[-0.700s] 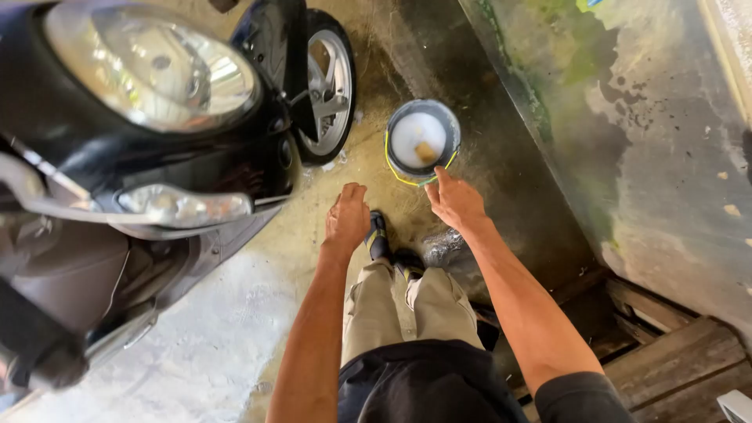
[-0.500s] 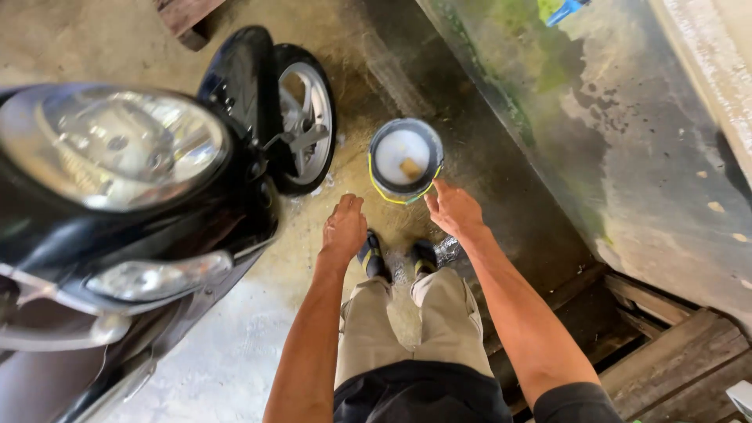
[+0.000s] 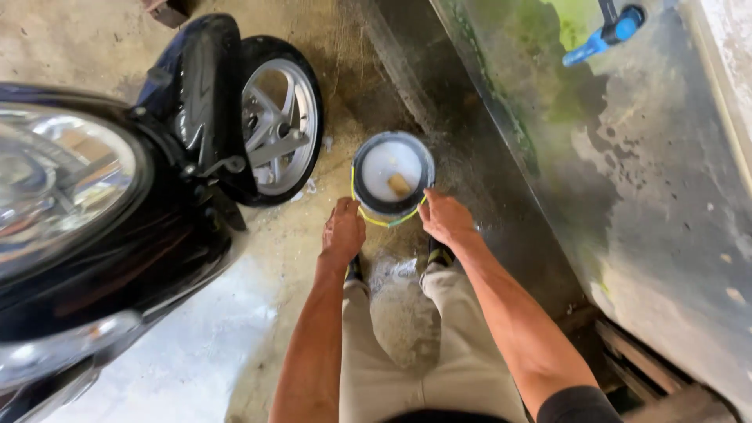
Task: The person dips a brush into a bucket of soapy water and scrubs the front wheel of a motorcycle. They clean the tire, rim, and brake disc area, repeatedly dipping the brush to apply more soap.
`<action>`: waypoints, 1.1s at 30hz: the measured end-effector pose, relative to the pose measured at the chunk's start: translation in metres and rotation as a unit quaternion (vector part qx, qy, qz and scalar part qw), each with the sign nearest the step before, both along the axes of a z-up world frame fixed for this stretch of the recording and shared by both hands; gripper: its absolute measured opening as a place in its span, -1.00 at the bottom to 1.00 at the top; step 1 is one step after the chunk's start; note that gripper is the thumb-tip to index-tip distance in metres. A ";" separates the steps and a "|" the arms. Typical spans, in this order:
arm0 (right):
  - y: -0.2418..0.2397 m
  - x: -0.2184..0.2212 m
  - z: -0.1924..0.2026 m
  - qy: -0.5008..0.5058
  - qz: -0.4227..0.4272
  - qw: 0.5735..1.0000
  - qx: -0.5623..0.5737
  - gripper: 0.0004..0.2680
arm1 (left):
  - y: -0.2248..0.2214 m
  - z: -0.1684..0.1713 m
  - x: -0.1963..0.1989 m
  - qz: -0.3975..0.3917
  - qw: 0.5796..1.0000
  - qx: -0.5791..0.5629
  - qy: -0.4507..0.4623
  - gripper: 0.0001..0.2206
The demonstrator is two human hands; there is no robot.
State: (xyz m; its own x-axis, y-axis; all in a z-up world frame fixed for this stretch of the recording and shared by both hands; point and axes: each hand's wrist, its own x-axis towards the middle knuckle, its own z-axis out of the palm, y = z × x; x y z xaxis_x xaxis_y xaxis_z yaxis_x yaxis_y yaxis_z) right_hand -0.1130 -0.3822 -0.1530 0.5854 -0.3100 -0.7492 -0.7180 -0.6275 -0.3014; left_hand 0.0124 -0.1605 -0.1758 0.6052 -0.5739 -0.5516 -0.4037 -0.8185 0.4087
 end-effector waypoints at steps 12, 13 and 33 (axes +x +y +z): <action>-0.014 0.011 -0.265 -0.055 0.108 0.992 0.016 -0.62 | -0.014 -0.234 0.001 0.037 0.995 0.035 -0.086 -0.52; -0.012 0.007 -0.289 -0.058 0.113 0.992 0.015 -0.62 | -0.015 -0.264 -0.005 0.042 0.995 0.034 -0.089 -0.52; -0.011 0.062 -0.529 -0.139 0.216 0.964 -0.063 -0.62 | -0.011 -0.491 0.046 0.087 0.976 -0.002 -0.199 -0.70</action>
State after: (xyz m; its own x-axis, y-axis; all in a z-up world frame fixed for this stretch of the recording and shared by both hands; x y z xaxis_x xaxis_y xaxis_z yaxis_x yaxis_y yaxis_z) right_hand -0.0514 -0.3933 -0.6822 0.8529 -0.0695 -0.5173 -0.2831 -0.8943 -0.3466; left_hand 0.0589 -0.1711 -0.6664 0.8596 -0.4456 -0.2502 -0.3871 -0.8873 0.2506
